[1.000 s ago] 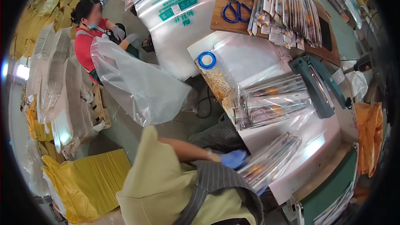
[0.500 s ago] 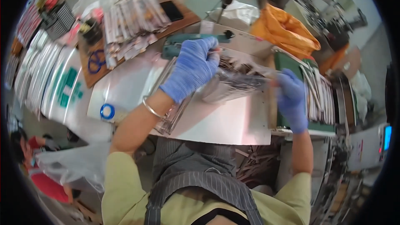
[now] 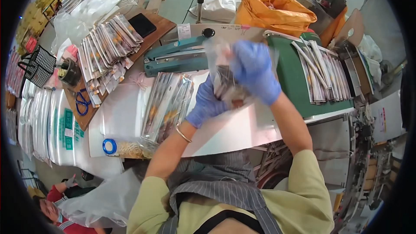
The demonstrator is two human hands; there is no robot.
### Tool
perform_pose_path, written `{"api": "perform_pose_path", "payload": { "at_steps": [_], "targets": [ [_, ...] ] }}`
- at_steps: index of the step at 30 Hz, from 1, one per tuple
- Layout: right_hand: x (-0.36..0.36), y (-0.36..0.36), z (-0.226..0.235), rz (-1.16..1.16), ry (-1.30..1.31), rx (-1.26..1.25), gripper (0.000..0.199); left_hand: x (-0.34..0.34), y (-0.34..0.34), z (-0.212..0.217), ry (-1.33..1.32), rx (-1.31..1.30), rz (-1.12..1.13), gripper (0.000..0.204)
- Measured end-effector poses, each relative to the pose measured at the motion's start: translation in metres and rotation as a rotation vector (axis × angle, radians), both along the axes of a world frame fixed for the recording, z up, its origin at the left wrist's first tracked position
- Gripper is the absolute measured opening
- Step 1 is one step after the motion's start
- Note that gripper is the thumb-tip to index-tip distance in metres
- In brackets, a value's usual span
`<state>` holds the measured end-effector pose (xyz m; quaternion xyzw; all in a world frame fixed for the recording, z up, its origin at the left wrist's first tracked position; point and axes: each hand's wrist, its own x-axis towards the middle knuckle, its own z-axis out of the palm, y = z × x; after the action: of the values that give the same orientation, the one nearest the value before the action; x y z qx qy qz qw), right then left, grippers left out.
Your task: Packaging bundles of straws into plastic bags using a sealing machine on a production line.
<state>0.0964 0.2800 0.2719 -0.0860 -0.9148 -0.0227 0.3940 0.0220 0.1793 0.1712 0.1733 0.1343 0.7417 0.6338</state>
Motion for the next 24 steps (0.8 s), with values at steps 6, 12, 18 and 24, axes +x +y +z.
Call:
{"api": "perform_pose_path", "payload": {
  "at_steps": [6,12,18,24],
  "targets": [
    [-0.1,0.113,-0.125,-0.372,0.008,-0.717,0.029,-0.034,0.057,-0.091,0.894,-0.484,0.29,0.064],
    [-0.16,0.078,-0.085,0.217,0.159,-0.935,0.016,-0.124,0.034,-0.074,0.447,-0.673,0.216,0.027],
    [-0.098,0.123,-0.195,0.209,0.188,-1.424,0.032,-0.153,0.008,-0.129,1.097,-0.509,0.342,0.042],
    [-0.118,0.119,-0.201,0.173,0.276,-1.425,0.037,-0.153,0.002,-0.11,1.092,-0.975,0.385,0.06]
  ]
}}
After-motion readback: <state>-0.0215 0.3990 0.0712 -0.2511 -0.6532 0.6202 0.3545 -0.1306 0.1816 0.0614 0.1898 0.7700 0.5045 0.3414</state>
